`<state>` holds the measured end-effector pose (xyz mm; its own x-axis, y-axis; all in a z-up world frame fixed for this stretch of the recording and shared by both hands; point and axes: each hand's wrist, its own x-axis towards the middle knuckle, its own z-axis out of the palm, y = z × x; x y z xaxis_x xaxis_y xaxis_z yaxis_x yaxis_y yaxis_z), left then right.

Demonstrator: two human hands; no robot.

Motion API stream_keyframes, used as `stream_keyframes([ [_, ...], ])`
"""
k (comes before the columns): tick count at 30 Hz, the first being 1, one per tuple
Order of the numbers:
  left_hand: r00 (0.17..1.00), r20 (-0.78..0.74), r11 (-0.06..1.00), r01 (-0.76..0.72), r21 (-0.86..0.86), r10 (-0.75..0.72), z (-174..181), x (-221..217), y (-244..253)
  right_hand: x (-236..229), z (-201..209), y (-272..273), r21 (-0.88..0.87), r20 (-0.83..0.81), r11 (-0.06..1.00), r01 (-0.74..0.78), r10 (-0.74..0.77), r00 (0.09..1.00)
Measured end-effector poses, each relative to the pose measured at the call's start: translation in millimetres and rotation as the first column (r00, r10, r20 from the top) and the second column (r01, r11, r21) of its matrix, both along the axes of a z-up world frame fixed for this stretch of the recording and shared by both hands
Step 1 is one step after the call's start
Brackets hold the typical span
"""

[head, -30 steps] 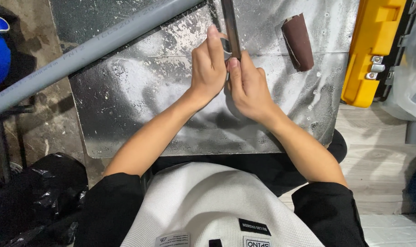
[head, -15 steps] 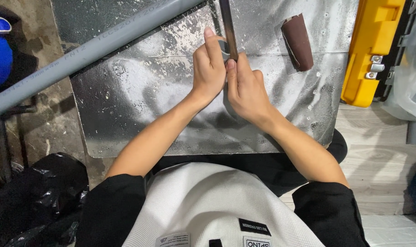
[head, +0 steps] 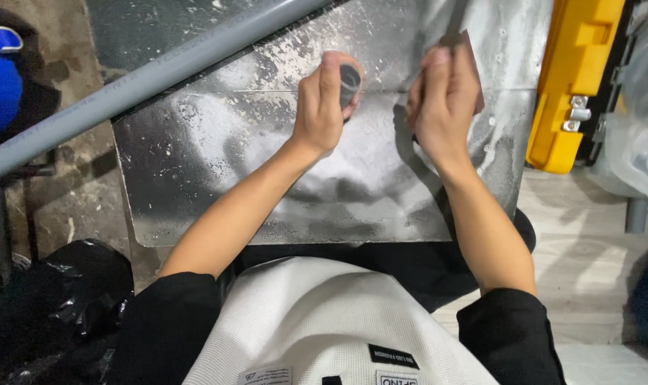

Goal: The person smooths the cut end of a small gray pipe using a metal file and then a sandpaper sheet. They rotate the pipe and adjust the tools to deburr the edge, then switch to sandpaper for finer smoothing.

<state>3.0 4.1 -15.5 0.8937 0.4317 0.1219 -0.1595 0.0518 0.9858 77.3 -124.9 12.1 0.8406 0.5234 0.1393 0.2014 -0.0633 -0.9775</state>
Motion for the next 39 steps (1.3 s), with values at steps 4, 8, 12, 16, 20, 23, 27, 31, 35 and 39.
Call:
stream_keyframes([
  [4, 0.987, 0.111, 0.926, 0.150, -0.346, -0.118, 0.1, 6.5, 7.2, -4.2, 22.2, -1.6, -0.304, 0.204, 0.952, 0.034, 0.030, 0.979],
  [8, 0.925, 0.305, 0.717, 0.370, -0.590, -0.227, 1.5, 6.4, 18.3, 6.7, 34.7, -12.4, -0.475, 0.488, 0.874, 0.104, 0.164, 0.857],
  [12, 0.875, 0.337, 0.603, 0.484, -0.635, -0.347, -2.9, 6.2, 17.4, -6.5, 53.3, -24.8, -0.722, 0.367, 0.681, 0.122, 0.228, 0.902],
  [16, 0.806, 0.432, 0.421, 0.584, -0.694, -0.406, -24.9, 8.0, 9.1, -42.3, 31.5, -44.9, -0.692, 0.537, 0.663, 0.287, 0.206, 0.818],
  [20, 0.800, 0.436, 0.390, 0.587, -0.709, -0.412, -17.4, 1.4, 5.0, -65.1, 18.4, -53.1, -0.695, 0.548, 0.631, 0.346, 0.152, 0.823],
  [23, 0.795, 0.437, 0.433, 0.599, -0.673, -0.420, -9.1, 1.1, 6.1, -68.8, 3.0, -54.1, -0.657, 0.613, 0.623, 0.425, 0.112, 0.782],
  [27, 0.775, 0.488, 0.418, 0.629, -0.655, -0.402, -13.5, 1.2, 6.4, -68.0, 0.2, -55.0, -0.589, 0.689, 0.666, 0.458, 0.118, 0.715],
  [31, 0.785, 0.454, 0.501, 0.619, -0.605, -0.422, -5.5, -2.0, 3.4, -60.1, 25.4, -54.3, -0.483, 0.643, 0.795, 0.366, 0.039, 0.765],
  [35, 0.779, 0.401, 0.511, 0.622, -0.593, -0.483, 9.1, -8.0, 0.0, -61.0, 52.5, -44.6, -0.161, 0.571, 0.962, 0.220, -0.091, 0.816],
  [39, 0.763, 0.375, 0.515, 0.638, -0.573, -0.527, 17.5, -10.2, -1.6, -60.9, 60.9, -31.3, -0.062, 0.651, 0.986, 0.157, -0.079, 0.755],
])
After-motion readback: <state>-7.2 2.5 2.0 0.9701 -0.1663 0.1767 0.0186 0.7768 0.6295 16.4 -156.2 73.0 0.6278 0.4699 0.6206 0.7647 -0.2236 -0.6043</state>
